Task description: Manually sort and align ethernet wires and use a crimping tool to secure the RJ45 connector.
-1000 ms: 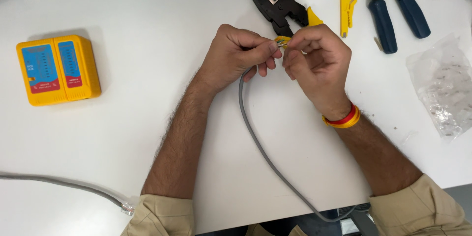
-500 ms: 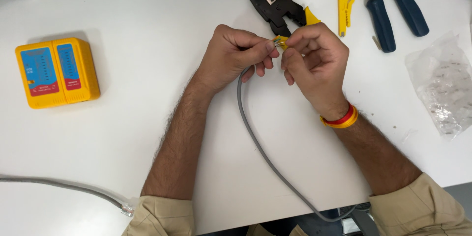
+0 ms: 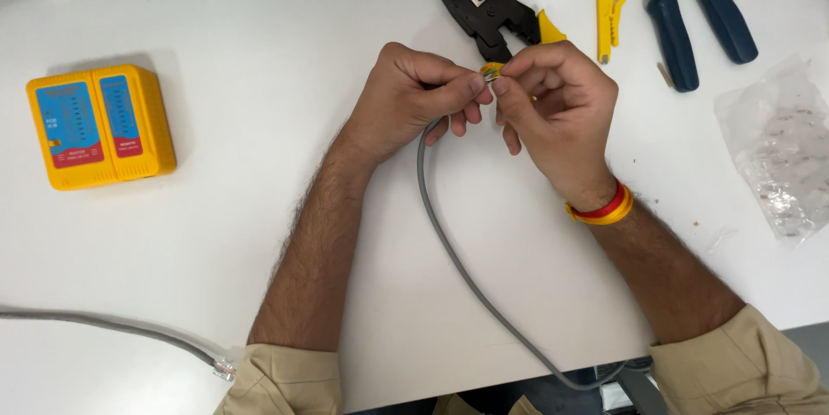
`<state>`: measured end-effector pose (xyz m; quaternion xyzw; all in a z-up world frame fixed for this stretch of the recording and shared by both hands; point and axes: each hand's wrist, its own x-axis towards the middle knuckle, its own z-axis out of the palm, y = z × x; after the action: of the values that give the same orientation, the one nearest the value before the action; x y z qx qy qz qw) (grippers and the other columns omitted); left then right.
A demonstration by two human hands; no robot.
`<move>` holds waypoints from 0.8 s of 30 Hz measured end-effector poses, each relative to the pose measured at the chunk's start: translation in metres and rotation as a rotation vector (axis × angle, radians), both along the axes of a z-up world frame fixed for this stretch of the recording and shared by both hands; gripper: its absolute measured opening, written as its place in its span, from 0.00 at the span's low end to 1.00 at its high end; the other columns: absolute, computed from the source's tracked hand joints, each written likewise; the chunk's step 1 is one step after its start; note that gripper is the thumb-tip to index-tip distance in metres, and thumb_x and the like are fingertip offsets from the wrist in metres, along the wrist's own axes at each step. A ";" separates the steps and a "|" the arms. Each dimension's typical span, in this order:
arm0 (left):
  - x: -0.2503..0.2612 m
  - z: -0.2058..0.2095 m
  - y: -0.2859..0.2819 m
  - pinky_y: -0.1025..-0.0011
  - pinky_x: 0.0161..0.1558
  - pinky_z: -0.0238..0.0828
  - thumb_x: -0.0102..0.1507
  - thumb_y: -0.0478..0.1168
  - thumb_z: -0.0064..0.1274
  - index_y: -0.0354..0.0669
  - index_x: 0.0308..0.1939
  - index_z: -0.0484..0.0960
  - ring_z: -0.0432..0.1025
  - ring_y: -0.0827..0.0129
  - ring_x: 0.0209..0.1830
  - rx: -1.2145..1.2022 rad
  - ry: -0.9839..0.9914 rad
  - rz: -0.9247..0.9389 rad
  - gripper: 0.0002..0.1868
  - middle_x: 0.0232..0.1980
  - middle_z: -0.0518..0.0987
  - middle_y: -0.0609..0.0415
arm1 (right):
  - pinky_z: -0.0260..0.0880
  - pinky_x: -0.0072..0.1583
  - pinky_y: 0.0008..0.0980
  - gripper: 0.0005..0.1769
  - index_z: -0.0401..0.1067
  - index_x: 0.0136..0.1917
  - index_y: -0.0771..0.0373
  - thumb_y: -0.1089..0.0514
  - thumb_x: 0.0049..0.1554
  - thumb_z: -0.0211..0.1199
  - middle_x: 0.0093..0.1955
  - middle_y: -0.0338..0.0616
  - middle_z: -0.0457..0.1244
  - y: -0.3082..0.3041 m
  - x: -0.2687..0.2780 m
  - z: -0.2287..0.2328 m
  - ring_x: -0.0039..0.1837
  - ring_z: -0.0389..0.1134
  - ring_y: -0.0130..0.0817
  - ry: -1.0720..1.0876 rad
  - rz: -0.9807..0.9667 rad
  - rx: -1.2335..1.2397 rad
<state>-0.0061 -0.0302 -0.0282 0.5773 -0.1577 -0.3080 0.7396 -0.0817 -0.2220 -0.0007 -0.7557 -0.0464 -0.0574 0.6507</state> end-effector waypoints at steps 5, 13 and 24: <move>0.000 0.001 0.002 0.81 0.17 0.68 0.69 0.36 0.56 0.36 0.37 0.88 0.77 0.78 0.22 -0.023 -0.001 -0.011 0.09 0.28 0.84 0.51 | 0.67 0.34 0.22 0.05 0.69 0.58 0.70 0.69 0.69 0.60 0.44 0.44 0.67 -0.007 0.005 0.007 0.42 0.69 0.23 0.124 0.060 0.100; 0.000 0.002 0.003 0.81 0.17 0.69 0.68 0.35 0.57 0.36 0.36 0.88 0.78 0.78 0.22 -0.051 -0.053 -0.068 0.08 0.29 0.85 0.50 | 0.63 0.33 0.21 0.06 0.70 0.55 0.68 0.62 0.71 0.56 0.44 0.42 0.65 -0.021 0.012 0.003 0.41 0.67 0.22 0.291 0.226 0.137; -0.001 0.003 0.004 0.81 0.18 0.69 0.67 0.34 0.58 0.36 0.36 0.88 0.77 0.77 0.22 -0.041 -0.061 -0.112 0.07 0.29 0.85 0.50 | 0.57 0.33 0.21 0.09 0.70 0.55 0.67 0.59 0.70 0.57 0.38 0.41 0.63 -0.024 0.012 0.009 0.37 0.62 0.21 0.389 0.261 0.161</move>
<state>-0.0067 -0.0258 -0.0247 0.5614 -0.2187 -0.3278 0.7277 -0.0694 -0.2465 0.0088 -0.6858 -0.0128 0.1703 0.7075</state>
